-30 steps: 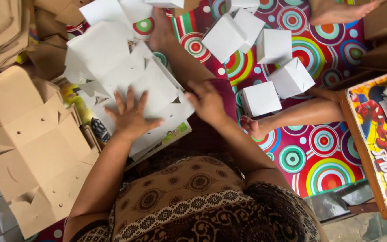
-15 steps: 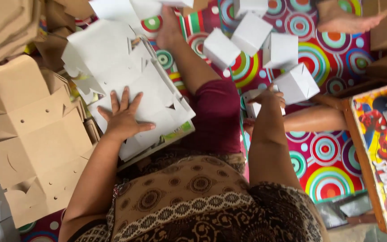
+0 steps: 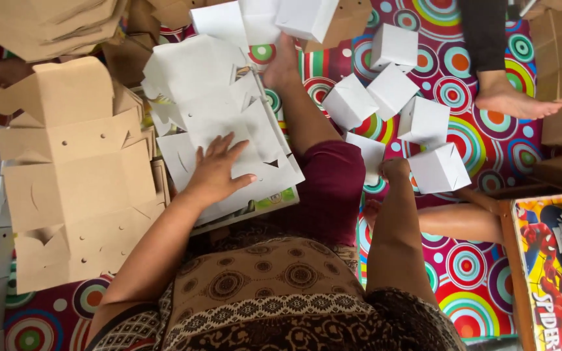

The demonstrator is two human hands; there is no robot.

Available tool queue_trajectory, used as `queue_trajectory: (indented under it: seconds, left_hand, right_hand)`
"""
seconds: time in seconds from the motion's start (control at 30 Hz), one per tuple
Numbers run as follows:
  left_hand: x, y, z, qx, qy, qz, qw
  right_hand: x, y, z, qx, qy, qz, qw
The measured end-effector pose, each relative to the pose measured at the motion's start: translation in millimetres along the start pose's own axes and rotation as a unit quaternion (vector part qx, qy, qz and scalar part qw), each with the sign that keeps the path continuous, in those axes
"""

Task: Assembling small white cardboard boxes by folding and tucking pre-cut sheets at a steady pace.

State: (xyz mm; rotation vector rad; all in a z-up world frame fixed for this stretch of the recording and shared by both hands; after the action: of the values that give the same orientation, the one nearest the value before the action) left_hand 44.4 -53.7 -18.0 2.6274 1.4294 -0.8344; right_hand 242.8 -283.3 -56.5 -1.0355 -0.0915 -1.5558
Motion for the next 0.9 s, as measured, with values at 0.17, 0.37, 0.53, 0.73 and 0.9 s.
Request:
queue_trajectory:
  seconds: [0.17, 0.37, 0.53, 0.73, 0.9]
  left_hand:
    - [-0.2, -0.5, 8.4, 0.008, -0.034, 0.014, 0.999]
    - [11.2, 1.4, 33.2, -0.008, -0.034, 0.048, 0.998]
    - [-3.5, -4.0, 18.3, 0.019, -0.072, 0.042, 0.996]
    - [-13.1, -17.8, -8.0, -0.006, -0.177, 0.040, 0.983]
    - [-24.5, -33.6, -28.3, -0.042, -0.264, 0.053, 0.962]
  right_hand:
    - [2.1, -13.5, 12.4, 0.017, 0.032, 0.032, 0.999]
    - [4.1, -17.8, 20.1, 0.004, 0.000, 0.029, 1.000]
    - [-12.3, 31.4, -7.9, 0.000, 0.030, 0.050, 0.998]
    - [-30.9, 78.6, -33.5, 0.002, 0.064, 0.041, 0.997]
    - [-33.5, 79.0, -36.3, 0.003, 0.053, 0.026, 0.998]
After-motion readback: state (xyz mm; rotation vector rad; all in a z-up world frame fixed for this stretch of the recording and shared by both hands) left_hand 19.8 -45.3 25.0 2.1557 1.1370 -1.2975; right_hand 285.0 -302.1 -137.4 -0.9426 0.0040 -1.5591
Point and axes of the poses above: each hand's wrist, its own y-axis towards the middle knuckle, its own z-axis out of the palm, x = y × z, the point moved 1 cm from there along y, towards the middle knuckle
